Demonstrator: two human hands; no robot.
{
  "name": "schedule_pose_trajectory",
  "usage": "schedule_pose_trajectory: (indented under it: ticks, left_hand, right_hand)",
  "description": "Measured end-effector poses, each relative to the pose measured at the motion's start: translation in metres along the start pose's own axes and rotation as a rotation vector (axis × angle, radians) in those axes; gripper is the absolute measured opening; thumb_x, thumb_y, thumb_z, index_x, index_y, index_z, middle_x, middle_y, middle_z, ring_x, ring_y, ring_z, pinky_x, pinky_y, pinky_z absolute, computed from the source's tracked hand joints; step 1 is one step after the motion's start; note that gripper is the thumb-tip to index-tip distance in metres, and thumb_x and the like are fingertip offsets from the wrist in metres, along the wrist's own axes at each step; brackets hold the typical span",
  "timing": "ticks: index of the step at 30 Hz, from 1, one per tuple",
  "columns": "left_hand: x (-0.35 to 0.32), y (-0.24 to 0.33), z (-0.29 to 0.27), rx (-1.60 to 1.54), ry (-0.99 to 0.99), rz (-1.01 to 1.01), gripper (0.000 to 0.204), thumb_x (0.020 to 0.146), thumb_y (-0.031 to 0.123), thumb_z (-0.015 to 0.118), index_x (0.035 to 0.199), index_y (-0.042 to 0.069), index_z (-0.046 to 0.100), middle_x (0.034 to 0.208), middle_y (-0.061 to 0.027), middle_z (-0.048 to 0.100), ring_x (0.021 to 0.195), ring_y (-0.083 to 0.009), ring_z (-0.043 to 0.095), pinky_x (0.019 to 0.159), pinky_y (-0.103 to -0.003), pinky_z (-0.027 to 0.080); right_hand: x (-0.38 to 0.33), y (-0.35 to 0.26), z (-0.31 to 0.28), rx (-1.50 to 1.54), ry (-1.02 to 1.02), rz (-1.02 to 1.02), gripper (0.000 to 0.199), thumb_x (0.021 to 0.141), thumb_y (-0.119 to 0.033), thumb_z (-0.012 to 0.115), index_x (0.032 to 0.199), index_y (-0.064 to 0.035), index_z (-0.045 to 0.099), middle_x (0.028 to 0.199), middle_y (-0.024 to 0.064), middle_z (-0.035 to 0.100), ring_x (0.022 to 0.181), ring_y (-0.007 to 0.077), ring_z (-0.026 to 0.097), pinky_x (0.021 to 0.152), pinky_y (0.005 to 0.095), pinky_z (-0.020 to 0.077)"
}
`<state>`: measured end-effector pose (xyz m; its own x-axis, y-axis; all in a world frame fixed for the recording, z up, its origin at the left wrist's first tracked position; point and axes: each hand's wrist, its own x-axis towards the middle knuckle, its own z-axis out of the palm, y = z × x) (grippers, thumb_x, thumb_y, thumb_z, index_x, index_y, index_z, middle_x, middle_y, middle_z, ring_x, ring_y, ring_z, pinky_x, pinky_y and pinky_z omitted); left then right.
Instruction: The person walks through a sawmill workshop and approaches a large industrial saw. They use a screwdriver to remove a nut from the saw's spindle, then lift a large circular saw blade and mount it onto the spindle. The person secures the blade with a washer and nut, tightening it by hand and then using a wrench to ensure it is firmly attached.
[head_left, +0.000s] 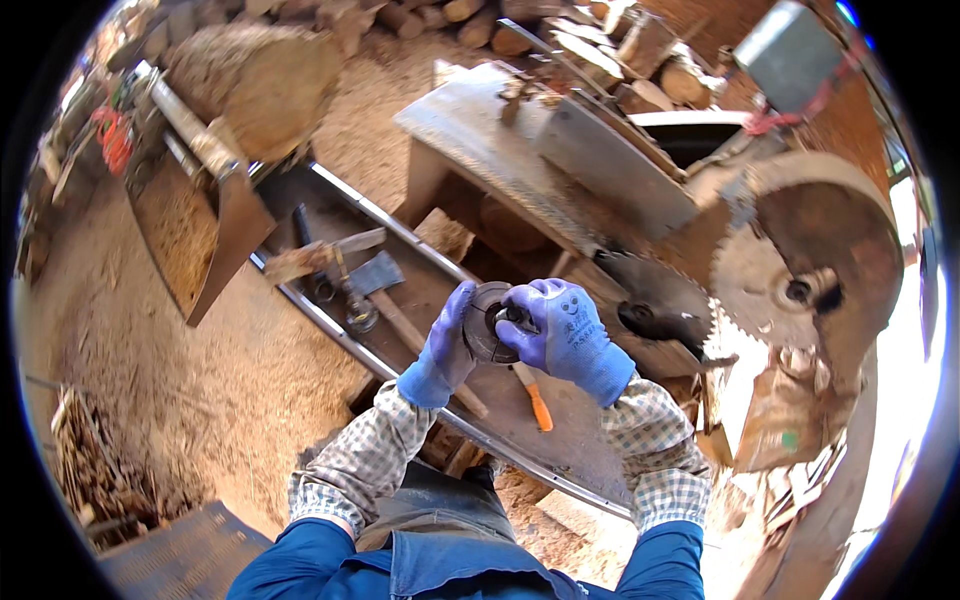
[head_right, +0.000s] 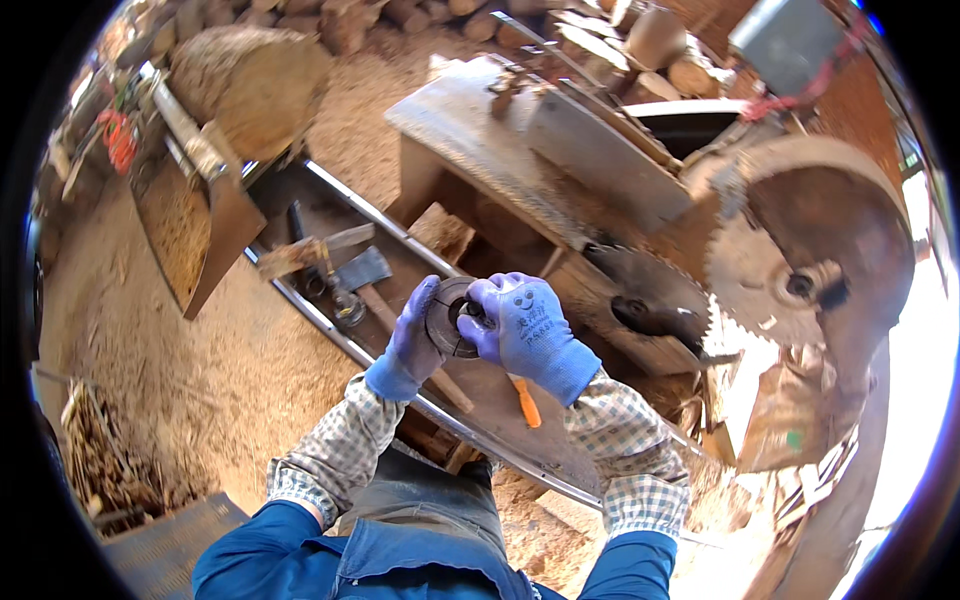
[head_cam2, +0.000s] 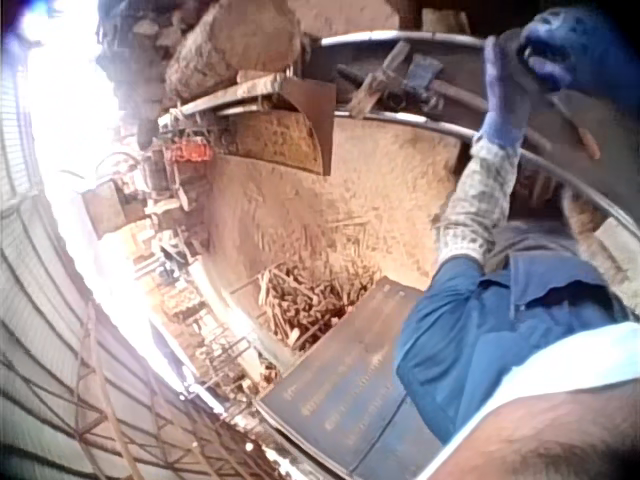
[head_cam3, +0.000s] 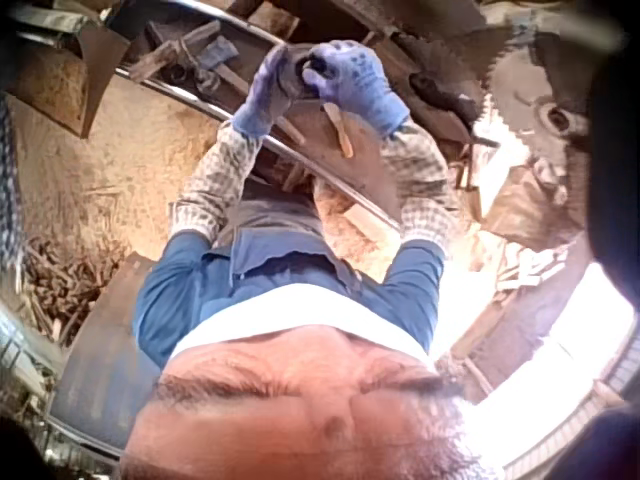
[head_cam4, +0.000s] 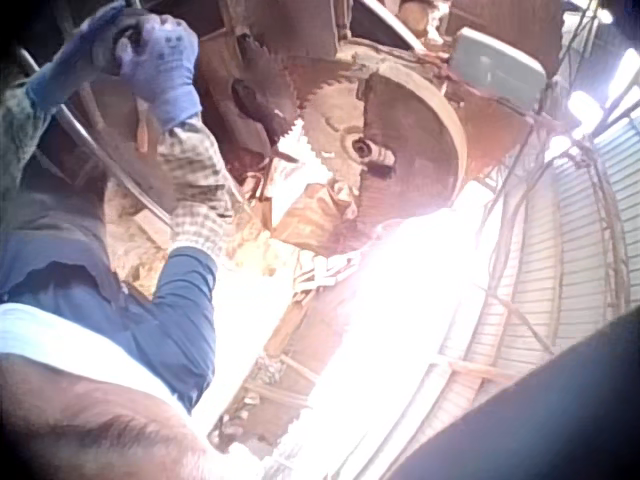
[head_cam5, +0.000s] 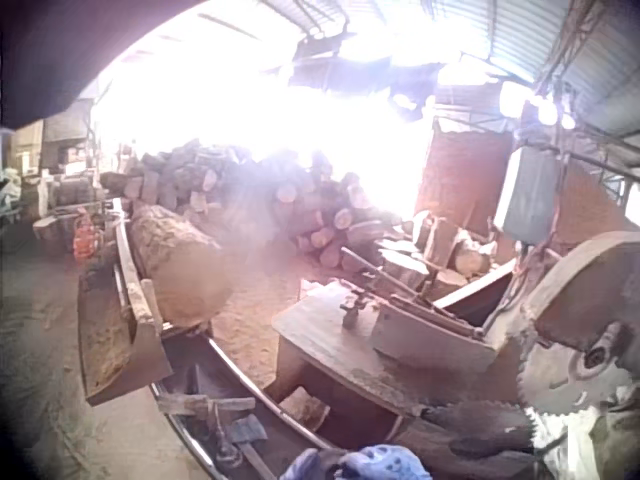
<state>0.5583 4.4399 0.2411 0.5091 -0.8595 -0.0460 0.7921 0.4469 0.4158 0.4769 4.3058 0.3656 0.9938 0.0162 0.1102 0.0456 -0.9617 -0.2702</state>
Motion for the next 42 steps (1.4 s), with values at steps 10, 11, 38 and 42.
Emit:
schedule_pose_trajectory:
  ticks: [10,11,38,42]
  left_hand:
    - [0.053,-0.106,0.149,-0.123,-0.21,-0.532,0.07,0.099,0.059,0.043,0.139,0.001,0.052,0.132,-0.022,0.062,0.114,-0.0409,0.065,0.093,-0.055,0.057]
    - [0.061,-0.123,0.159,-0.115,-0.247,-0.508,0.068,0.1,0.056,0.043,0.139,0.001,0.052,0.134,-0.0223,0.061,0.117,-0.0412,0.063,0.096,-0.057,0.055]
    - [0.256,-0.348,0.363,0.097,-0.339,-0.66,0.065,0.097,0.053,0.034,0.131,0.003,0.057,0.125,-0.0172,0.064,0.113,-0.0322,0.062,0.102,-0.046,0.049]
    - [0.289,-0.362,0.331,-0.163,-0.65,-0.592,0.058,0.101,0.048,0.033,0.13,0.006,0.059,0.125,-0.0135,0.065,0.112,-0.0297,0.063,0.101,-0.044,0.049]
  right_hand:
    - [-0.2,0.037,0.016,0.33,0.876,0.454,0.081,0.077,-0.025,0.082,0.141,0.0056,0.045,0.122,0.0236,0.062,0.11,0.038,0.062,0.095,0.0457,0.0499]
    - [-0.204,0.044,0.017,0.246,0.981,0.522,0.079,0.077,-0.025,0.081,0.141,0.0047,0.045,0.119,0.0234,0.063,0.107,0.0389,0.063,0.092,0.0465,0.0506]
    - [-0.313,0.289,-0.142,-0.619,1.229,0.712,0.05,0.091,-0.034,0.064,0.126,0.0018,0.058,0.094,0.0197,0.067,0.087,0.0401,0.063,0.083,0.052,0.0485]
    - [-0.292,0.292,-0.152,-0.693,1.254,0.709,0.051,0.093,-0.037,0.062,0.127,0.0,0.058,0.089,0.0185,0.066,0.082,0.04,0.062,0.076,0.0514,0.0494]
